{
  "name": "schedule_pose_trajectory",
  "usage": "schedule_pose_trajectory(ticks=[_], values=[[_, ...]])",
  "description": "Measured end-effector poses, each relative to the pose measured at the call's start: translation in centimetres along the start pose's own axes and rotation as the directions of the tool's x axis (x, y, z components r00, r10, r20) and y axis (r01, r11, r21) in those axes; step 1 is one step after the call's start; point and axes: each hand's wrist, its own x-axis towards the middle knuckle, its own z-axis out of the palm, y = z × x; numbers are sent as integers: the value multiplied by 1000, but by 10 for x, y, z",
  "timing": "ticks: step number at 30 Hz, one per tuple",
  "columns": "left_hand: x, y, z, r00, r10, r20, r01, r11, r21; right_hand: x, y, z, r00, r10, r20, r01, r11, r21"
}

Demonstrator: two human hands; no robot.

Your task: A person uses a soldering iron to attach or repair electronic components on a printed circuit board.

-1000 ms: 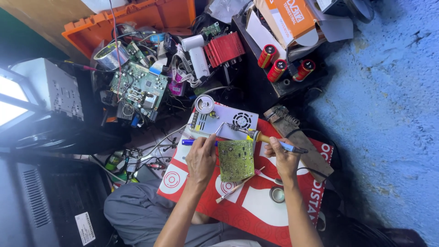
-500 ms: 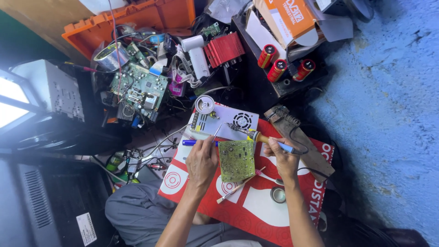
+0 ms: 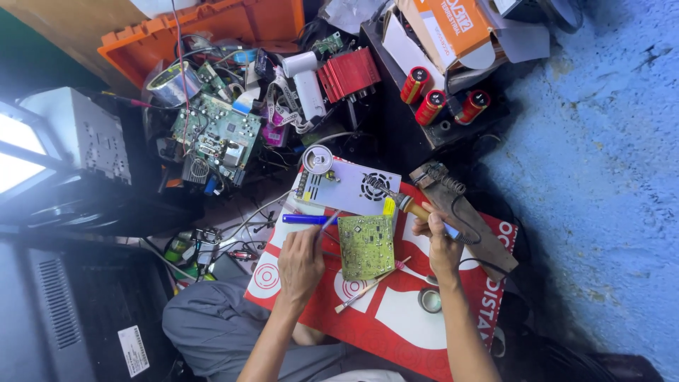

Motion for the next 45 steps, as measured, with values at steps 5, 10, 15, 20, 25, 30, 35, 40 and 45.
schedule_pose_trajectory(ticks=[5,10,15,20,25,30,35,40,45], values=[[-32,-15,17,986,160,37,-161,987,23,0,2,7,996,29,89,-38,995,97],[-44,-13,27,969,247,-12,-247,969,5,3,-4,22,986,-44,163,21,990,138],[-44,-11,31,965,263,3,-263,965,-5,8,6,22,981,-119,155,107,991,84],[-42,-7,27,970,245,9,-245,970,13,6,14,23,989,-105,100,96,991,92],[-41,-6,25,976,220,1,-220,976,-6,-2,10,19,993,-107,48,102,990,92],[-46,-12,32,974,226,-25,-226,974,1,-16,5,19,992,-113,64,104,986,126],[-51,-16,37,968,243,-56,-243,970,13,-24,6,20,992,-109,66,98,985,145],[-51,-14,30,965,258,-54,-257,966,22,-24,13,21,991,-108,78,96,986,137],[-52,-18,32,956,282,-77,-281,959,30,-15,13,26,983,-158,89,142,976,165]])
